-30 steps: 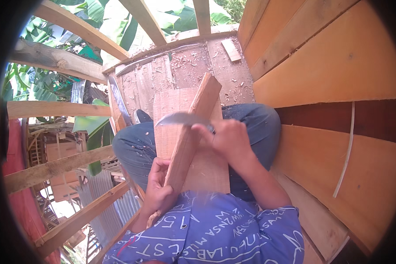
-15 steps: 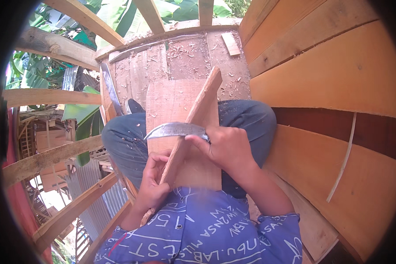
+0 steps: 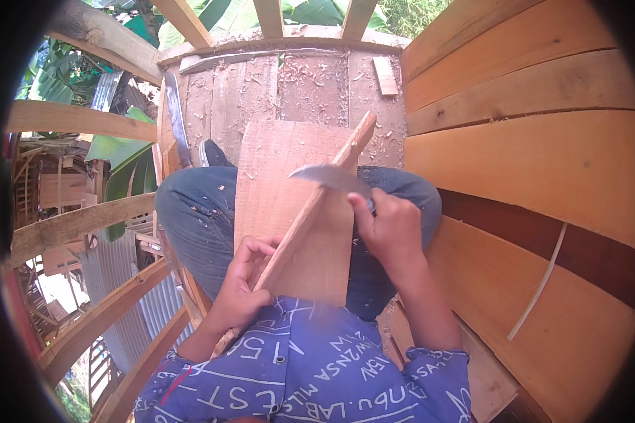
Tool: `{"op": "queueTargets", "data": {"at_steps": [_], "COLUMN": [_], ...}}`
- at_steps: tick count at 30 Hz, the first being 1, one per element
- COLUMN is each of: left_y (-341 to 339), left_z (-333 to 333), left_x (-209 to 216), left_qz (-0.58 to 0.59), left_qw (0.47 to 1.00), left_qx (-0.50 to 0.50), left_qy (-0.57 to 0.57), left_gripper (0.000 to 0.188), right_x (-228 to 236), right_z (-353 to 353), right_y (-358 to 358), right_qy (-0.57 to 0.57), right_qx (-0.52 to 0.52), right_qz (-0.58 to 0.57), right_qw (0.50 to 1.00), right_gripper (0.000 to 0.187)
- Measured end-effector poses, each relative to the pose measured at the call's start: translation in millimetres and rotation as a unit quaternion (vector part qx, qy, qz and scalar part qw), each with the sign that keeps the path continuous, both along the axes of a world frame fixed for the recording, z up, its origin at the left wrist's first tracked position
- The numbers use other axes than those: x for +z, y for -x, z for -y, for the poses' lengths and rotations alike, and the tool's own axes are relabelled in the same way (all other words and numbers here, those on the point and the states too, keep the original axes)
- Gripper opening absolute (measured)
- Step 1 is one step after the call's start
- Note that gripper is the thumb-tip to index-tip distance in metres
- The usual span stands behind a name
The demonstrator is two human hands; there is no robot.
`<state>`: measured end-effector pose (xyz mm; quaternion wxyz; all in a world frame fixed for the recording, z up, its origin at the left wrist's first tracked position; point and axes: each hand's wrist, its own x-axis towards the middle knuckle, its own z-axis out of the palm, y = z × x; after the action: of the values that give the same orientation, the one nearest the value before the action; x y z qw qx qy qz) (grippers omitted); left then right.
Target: The person sits cross-legged and uses a curved knife to shave and shape a rectangular wooden plank. They repeatedly scrape the surface and edges of the wood, removing thin shavings and refining the plank's profile.
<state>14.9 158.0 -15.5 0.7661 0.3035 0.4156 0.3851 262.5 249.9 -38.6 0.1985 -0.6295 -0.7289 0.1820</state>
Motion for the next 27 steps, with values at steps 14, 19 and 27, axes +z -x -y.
{"op": "queueTargets", "data": {"at_steps": [14, 19, 27], "left_y": [0, 0, 10], "left_z": [-3, -6, -11], "left_x": [1, 2, -1], "left_qz": [-0.028, -0.024, -0.009], "left_qw": [0.999, 0.999, 0.999], "left_qx": [-0.022, -0.021, 0.011], "left_qy": [0.006, -0.003, -0.032], "left_gripper": [0.057, 0.057, 0.047], "right_x": [19, 24, 4], "right_z": [-9, 11, 20], "right_y": [-36, 4, 7], "right_qy": [0.116, 0.148, 0.148], "right_qx": [-0.173, -0.085, -0.182], "right_qz": [-0.146, -0.143, -0.228], "right_qw": [0.967, 0.975, 0.945], "right_gripper": [0.048, 0.038, 0.02]}}
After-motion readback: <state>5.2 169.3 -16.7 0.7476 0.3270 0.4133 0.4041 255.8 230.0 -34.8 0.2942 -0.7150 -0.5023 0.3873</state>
